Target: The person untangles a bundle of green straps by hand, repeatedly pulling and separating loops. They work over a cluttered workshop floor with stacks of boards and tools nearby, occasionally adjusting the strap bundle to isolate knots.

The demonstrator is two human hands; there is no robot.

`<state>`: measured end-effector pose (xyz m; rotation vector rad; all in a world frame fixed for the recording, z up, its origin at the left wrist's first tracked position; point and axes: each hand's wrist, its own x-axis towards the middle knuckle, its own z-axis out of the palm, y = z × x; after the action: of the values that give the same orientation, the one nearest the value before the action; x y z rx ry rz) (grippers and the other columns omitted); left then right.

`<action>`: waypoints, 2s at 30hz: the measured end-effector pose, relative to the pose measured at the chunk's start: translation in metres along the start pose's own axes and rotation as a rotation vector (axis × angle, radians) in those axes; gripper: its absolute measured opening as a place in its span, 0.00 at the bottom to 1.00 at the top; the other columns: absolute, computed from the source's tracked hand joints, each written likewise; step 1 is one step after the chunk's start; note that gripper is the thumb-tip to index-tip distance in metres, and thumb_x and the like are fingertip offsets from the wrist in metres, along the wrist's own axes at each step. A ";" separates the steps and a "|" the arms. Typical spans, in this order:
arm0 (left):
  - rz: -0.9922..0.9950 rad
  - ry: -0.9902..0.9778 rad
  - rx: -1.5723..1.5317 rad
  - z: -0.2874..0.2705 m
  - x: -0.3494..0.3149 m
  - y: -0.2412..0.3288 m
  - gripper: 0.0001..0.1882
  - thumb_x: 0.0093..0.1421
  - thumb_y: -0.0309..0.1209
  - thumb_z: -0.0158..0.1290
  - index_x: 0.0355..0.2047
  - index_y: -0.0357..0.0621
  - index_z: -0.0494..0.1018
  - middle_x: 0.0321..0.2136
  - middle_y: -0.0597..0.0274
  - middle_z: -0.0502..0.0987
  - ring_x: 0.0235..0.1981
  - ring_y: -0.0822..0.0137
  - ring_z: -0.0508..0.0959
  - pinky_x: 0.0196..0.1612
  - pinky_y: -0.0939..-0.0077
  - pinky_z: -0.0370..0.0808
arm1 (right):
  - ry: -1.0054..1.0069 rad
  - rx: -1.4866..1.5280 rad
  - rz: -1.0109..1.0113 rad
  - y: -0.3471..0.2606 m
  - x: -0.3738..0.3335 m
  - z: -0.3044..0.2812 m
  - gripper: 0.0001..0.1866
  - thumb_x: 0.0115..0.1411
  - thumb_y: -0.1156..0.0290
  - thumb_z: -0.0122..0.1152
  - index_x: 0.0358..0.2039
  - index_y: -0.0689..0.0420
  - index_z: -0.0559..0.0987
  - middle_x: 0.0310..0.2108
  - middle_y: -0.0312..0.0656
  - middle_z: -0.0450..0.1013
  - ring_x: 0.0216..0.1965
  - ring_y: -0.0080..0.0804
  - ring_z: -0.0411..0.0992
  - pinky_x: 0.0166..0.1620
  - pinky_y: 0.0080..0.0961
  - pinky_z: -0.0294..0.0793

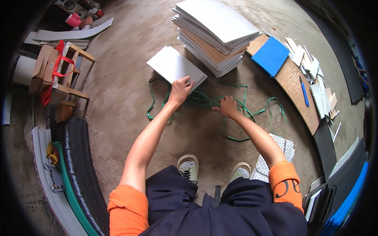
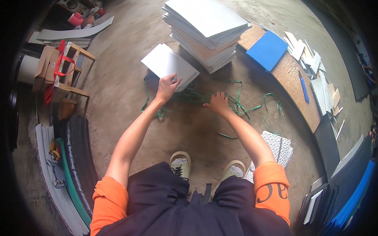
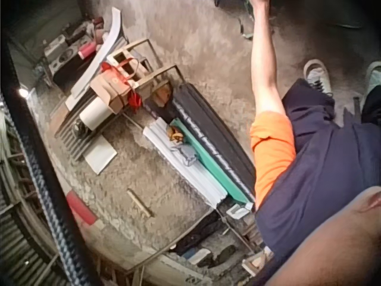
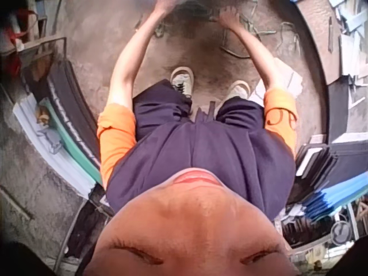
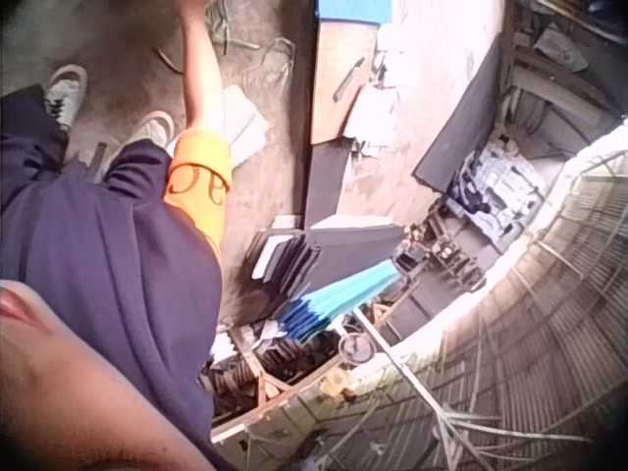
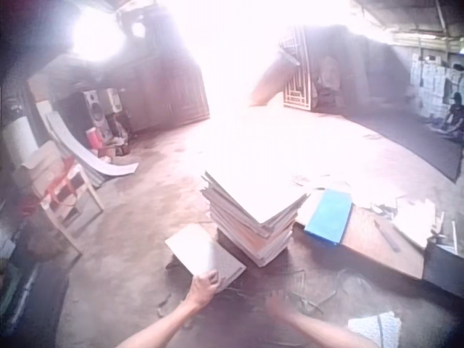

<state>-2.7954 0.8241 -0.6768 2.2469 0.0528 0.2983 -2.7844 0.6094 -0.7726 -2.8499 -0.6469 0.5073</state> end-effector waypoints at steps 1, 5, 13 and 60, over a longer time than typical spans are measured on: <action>-0.039 -0.008 -0.007 -0.004 -0.001 0.003 0.15 0.51 0.30 0.55 0.19 0.32 0.62 0.14 0.44 0.60 0.14 0.74 0.66 0.20 0.72 0.64 | 0.031 -0.015 -0.006 -0.007 0.002 0.007 0.26 0.53 0.47 0.50 0.38 0.59 0.73 0.44 0.47 0.65 0.49 0.43 0.59 0.47 0.40 0.62; 0.086 0.037 0.073 -0.010 0.006 -0.004 0.11 0.51 0.28 0.52 0.20 0.33 0.65 0.17 0.42 0.65 0.18 0.59 0.74 0.22 0.69 0.66 | -0.045 0.600 -0.121 0.035 0.032 0.033 0.18 0.57 0.54 0.47 0.31 0.58 0.73 0.20 0.38 0.66 0.26 0.34 0.67 0.31 0.29 0.67; 0.130 0.007 0.707 -0.083 -0.036 -0.125 0.10 0.49 0.23 0.46 0.33 0.44 0.72 0.29 0.55 0.74 0.32 0.56 0.75 0.34 0.64 0.73 | 0.264 1.448 0.510 0.179 -0.015 -0.054 0.14 0.62 0.57 0.39 0.21 0.48 0.63 0.09 0.24 0.47 0.08 0.13 0.45 0.13 0.15 0.42; 0.180 -0.575 -0.021 0.063 0.022 0.064 0.18 0.60 0.40 0.40 0.34 0.36 0.68 0.28 0.47 0.72 0.28 0.54 0.70 0.33 0.66 0.65 | 0.112 0.683 -0.023 0.116 -0.062 -0.108 0.12 0.60 0.66 0.41 0.29 0.58 0.73 0.15 0.34 0.64 0.17 0.23 0.64 0.22 0.23 0.65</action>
<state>-2.7630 0.7384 -0.6625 2.2383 -0.4553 -0.2584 -2.7533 0.4685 -0.6824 -2.2039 -0.3852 0.4508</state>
